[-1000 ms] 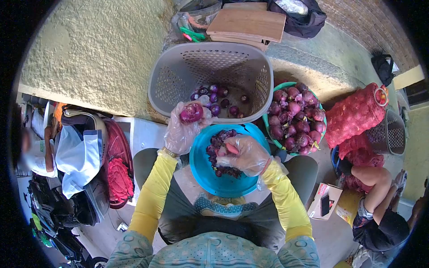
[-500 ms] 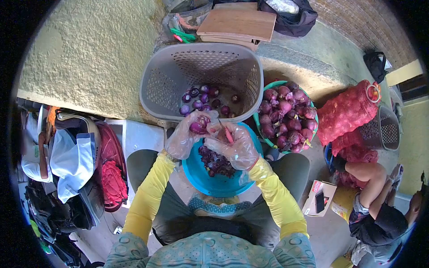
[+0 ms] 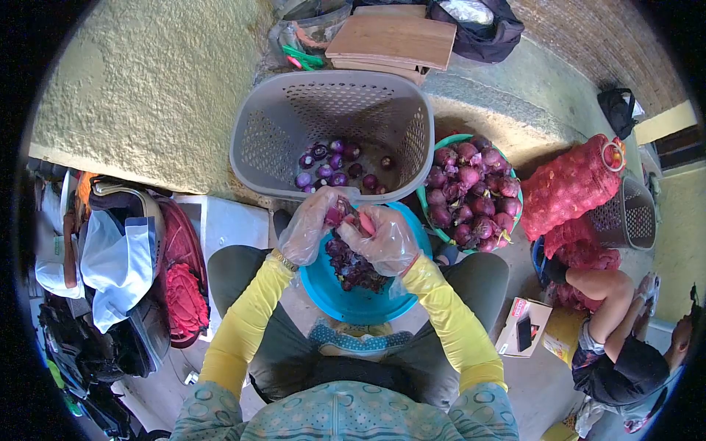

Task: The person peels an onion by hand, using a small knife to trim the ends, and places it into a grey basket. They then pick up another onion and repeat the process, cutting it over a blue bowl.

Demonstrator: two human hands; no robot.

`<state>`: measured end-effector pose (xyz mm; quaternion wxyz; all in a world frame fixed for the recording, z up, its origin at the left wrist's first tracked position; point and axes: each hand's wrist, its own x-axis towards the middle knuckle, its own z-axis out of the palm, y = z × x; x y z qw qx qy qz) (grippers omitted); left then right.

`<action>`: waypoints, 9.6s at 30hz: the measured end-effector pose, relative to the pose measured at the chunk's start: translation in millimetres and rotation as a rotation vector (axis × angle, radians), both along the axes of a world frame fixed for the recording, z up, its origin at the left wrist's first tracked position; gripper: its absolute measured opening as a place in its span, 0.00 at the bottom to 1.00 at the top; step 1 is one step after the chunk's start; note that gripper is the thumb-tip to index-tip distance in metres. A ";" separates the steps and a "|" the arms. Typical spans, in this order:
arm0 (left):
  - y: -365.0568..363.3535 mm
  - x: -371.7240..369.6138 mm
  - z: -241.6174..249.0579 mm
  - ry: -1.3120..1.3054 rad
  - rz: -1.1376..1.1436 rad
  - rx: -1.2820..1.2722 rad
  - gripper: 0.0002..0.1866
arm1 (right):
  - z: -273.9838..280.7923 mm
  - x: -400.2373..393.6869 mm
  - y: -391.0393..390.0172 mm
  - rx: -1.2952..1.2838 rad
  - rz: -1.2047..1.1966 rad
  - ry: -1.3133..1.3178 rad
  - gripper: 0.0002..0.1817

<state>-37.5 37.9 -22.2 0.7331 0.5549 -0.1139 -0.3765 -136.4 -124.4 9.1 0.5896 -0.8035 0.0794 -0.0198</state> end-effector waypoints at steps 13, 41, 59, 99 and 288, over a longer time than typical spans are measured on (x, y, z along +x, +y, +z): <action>3.5 11.6 7.5 0.175 0.151 -0.137 0.29 | -4.5 -5.7 4.7 0.454 0.118 0.051 0.12; -2.2 -0.1 8.3 -0.102 0.033 -0.012 0.19 | -5.6 6.7 5.6 0.445 -0.081 0.123 0.10; -3.2 -1.1 0.7 -0.175 0.066 0.095 0.16 | -13.5 4.8 10.8 0.266 -0.087 0.043 0.12; 18.6 24.8 6.8 0.241 0.284 -0.349 0.34 | 16.5 -22.8 -3.0 0.587 0.202 0.457 0.25; -14.2 3.9 15.4 0.243 0.462 -0.195 0.39 | 5.0 12.5 1.6 -0.081 0.250 -0.124 0.38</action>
